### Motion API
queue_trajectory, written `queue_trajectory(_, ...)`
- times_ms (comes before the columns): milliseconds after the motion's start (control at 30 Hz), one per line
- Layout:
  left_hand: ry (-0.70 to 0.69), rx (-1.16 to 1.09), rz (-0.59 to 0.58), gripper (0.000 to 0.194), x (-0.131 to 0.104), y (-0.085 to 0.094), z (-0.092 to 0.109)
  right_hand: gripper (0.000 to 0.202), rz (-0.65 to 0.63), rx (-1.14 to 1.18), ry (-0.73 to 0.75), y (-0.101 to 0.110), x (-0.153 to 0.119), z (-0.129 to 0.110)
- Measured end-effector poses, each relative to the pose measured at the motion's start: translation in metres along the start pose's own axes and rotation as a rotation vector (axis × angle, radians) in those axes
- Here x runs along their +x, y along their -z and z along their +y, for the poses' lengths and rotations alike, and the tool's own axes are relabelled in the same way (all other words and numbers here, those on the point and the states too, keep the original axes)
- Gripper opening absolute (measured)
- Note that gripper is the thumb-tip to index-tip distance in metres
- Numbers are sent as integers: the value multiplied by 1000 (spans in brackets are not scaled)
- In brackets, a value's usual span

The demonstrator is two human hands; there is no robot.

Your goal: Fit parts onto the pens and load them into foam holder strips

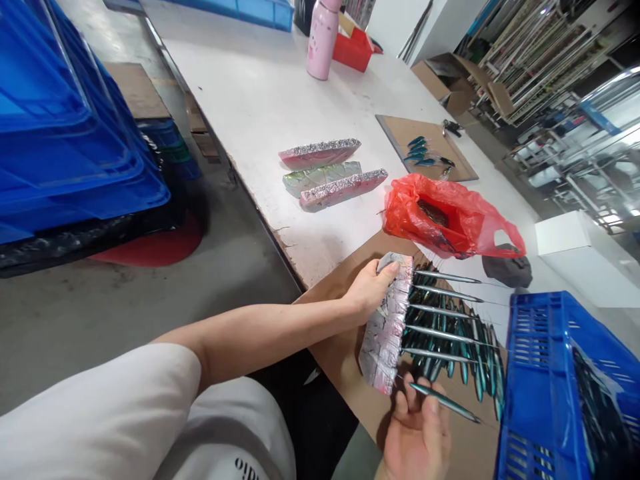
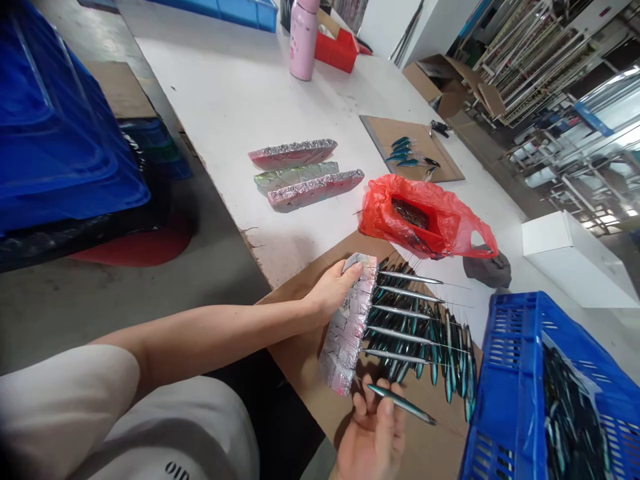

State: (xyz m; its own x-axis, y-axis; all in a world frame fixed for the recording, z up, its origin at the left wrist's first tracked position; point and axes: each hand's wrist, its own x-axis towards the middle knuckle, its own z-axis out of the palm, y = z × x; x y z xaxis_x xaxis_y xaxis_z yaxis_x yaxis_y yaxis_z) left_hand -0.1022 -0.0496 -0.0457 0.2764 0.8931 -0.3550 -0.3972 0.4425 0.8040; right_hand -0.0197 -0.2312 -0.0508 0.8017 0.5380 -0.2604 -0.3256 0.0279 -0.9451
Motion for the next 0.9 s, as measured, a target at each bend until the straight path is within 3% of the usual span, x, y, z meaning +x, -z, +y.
queue_trajectory(267,14,-40,-5,32,-1,-1,2,21,29,22,-183,4,9,-4)
queue_trajectory(533,29,-42,0,30,-4,-2,6,28,-30,-60,29,1,2,1)
queue_trajectory(900,21,-59,-24,34,-3,0,3,34,-11,-83,33,-9,-3,8)
